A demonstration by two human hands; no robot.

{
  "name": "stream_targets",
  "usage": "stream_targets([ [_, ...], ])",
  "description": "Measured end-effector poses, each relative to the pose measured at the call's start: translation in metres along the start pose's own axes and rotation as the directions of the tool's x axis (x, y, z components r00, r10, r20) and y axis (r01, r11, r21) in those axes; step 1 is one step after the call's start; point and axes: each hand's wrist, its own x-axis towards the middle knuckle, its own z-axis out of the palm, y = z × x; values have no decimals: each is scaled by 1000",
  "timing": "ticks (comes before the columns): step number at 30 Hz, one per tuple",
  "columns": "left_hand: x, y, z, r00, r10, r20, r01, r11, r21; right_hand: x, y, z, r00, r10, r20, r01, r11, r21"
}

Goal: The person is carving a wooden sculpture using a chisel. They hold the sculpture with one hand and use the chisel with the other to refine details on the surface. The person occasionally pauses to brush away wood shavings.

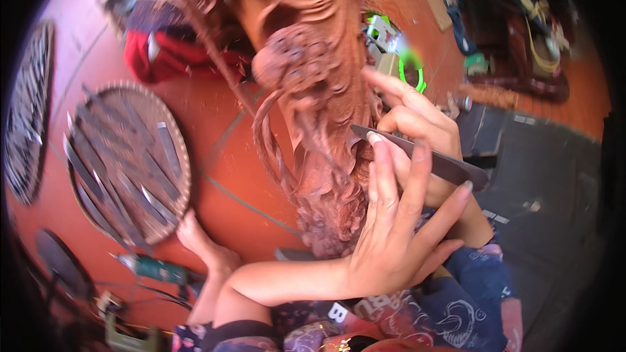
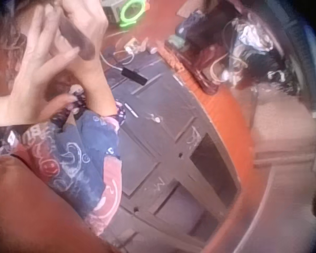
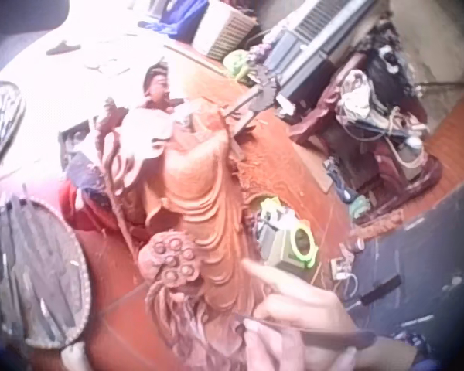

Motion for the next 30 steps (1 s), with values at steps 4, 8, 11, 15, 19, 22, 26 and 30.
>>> stream_targets([
  [4, 4, 0, 7, 996, -23, -91, 27, 999, 35, 9, -3, -1, 993, 33, 110, 1, 957, -291],
  [8, -8, 4, 6, 982, -36, -187, 33, 999, -19, 14, -14, 2, 973, -7, 231, 96, 923, -372],
  [11, -7, 9, 5, 972, -85, -217, 72, 995, -69, 18, -12, 2, 964, -37, 263, 127, 934, -334],
  [15, -6, 18, 7, 964, -131, -232, 102, 986, -133, 13, -7, 1, 954, -116, 277, 196, 939, -282],
  [19, 5, 19, 6, 972, -104, -211, 78, 989, -128, 7, -21, 7, 983, -95, 157, 124, 975, -185],
  [22, 5, 25, 0, 976, -97, -193, 80, 993, -90, -15, -43, 22, 995, -92, -22, 94, 993, 74],
  [26, 1, 23, 5, 979, -115, -167, 114, 993, -20, -36, -57, 53, 980, -47, -193, 120, 913, 390],
  [30, 5, 29, -7, 976, -95, -195, 81, 994, -78, -40, -77, 70, 963, -24, -269, 147, 882, 447],
])
